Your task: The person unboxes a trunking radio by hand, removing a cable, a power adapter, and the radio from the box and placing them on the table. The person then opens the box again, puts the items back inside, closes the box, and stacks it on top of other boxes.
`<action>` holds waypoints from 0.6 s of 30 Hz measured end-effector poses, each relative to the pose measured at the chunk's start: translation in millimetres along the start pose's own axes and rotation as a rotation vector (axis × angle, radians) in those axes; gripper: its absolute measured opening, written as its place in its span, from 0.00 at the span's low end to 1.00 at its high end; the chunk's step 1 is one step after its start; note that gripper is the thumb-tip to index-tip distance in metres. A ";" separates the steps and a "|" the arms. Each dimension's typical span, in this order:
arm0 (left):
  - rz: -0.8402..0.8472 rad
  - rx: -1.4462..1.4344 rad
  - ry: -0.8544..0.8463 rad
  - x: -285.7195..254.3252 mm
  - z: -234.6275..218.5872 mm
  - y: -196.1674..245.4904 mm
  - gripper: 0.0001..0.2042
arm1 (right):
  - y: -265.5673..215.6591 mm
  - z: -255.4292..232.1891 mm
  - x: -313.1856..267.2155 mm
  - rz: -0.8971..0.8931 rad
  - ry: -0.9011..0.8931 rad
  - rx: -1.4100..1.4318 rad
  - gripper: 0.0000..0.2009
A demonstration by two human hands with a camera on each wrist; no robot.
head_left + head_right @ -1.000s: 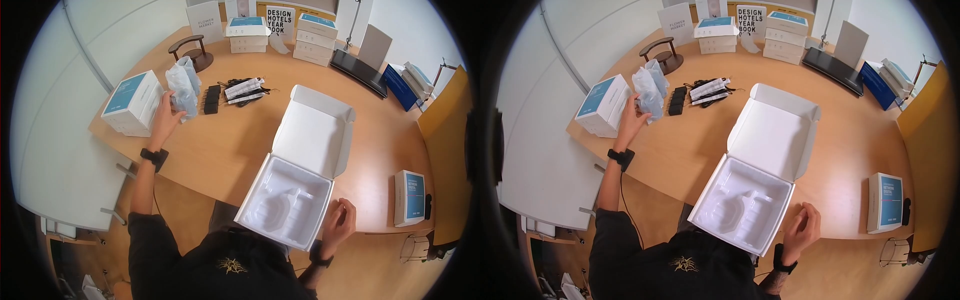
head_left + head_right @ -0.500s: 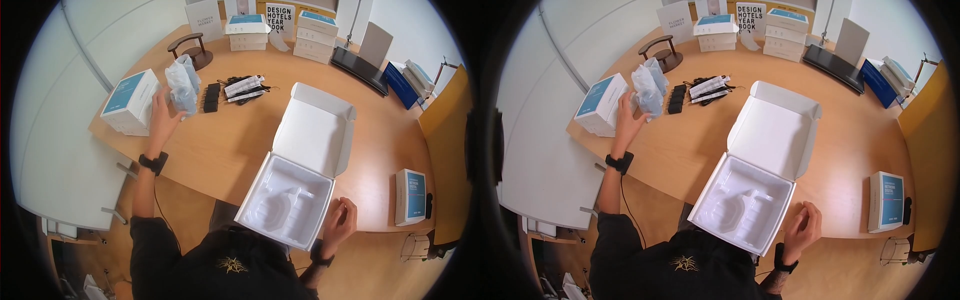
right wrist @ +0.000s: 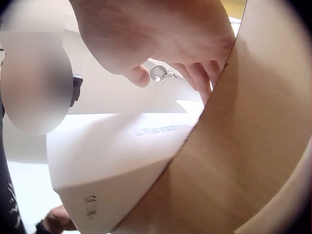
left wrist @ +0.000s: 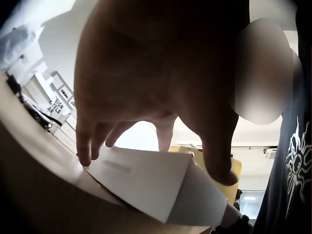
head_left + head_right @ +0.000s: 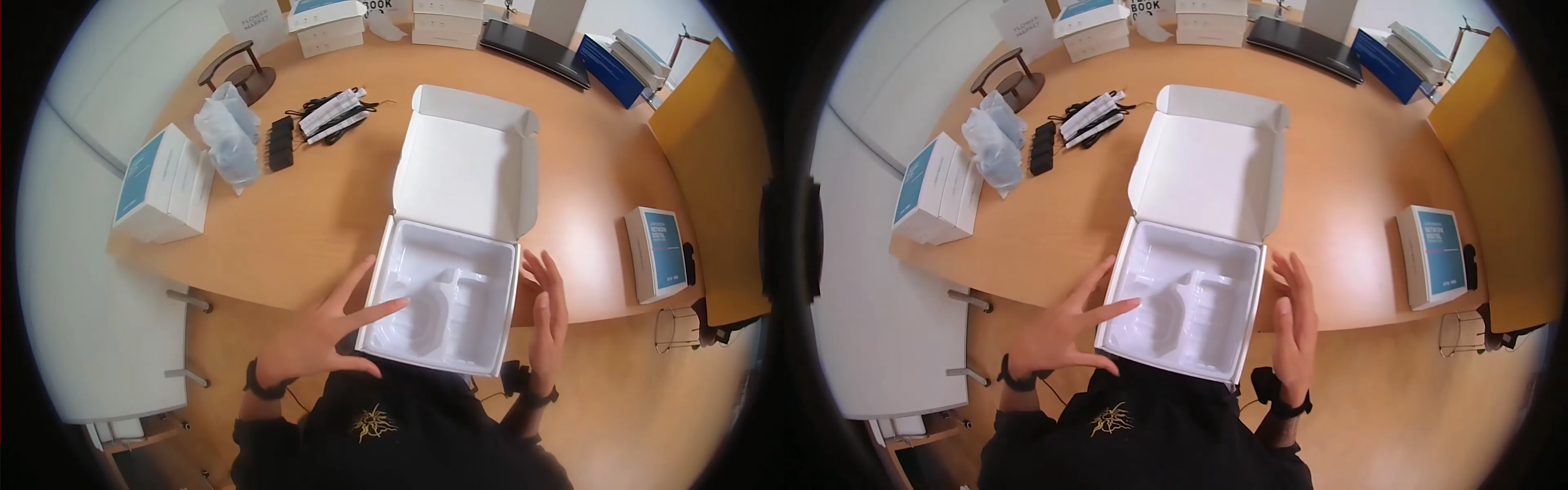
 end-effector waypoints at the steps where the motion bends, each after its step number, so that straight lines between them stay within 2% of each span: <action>1: -0.009 0.013 0.036 0.4 4.1 -2.2 0.44 | -1.3 10.7 -1.2 0.112 -0.036 0.118 0.26; 2: -0.018 0.028 0.072 0.7 6.2 -3.2 0.43 | -0.3 20.4 -1.8 0.222 -0.071 0.238 0.27; 3: -0.011 0.026 0.069 0.4 10.0 -1.5 0.43 | 0.9 23.7 2.1 0.182 -0.065 0.242 0.29; 5: -0.097 0.058 0.117 1.1 9.8 -8.2 0.35 | 6.3 24.0 13.4 0.180 -0.036 0.300 0.29; 7: -0.050 0.053 0.150 0.2 10.5 -9.8 0.34 | 15.2 26.3 25.1 0.181 -0.012 0.357 0.30; 9: -0.009 0.044 0.181 -1.3 10.2 -8.6 0.33 | 30.6 31.1 34.2 0.275 0.011 0.506 0.32; 12: -0.053 0.022 0.191 -3.5 9.8 -11.1 0.30 | 32.5 35.2 41.1 0.339 0.018 0.632 0.32; 18: -0.024 0.033 0.200 -5.0 10.5 -13.0 0.29 | 22.9 29.0 45.1 0.230 0.031 0.642 0.32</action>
Point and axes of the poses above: each hand's wrist, its own x-axis towards the middle knuckle, its own z-axis out of the palm, y = z × x, the point moved 8 cm from there along x, towards the middle knuckle, and after that the axes turned 11 degrees about y, right-handed, at the moved point
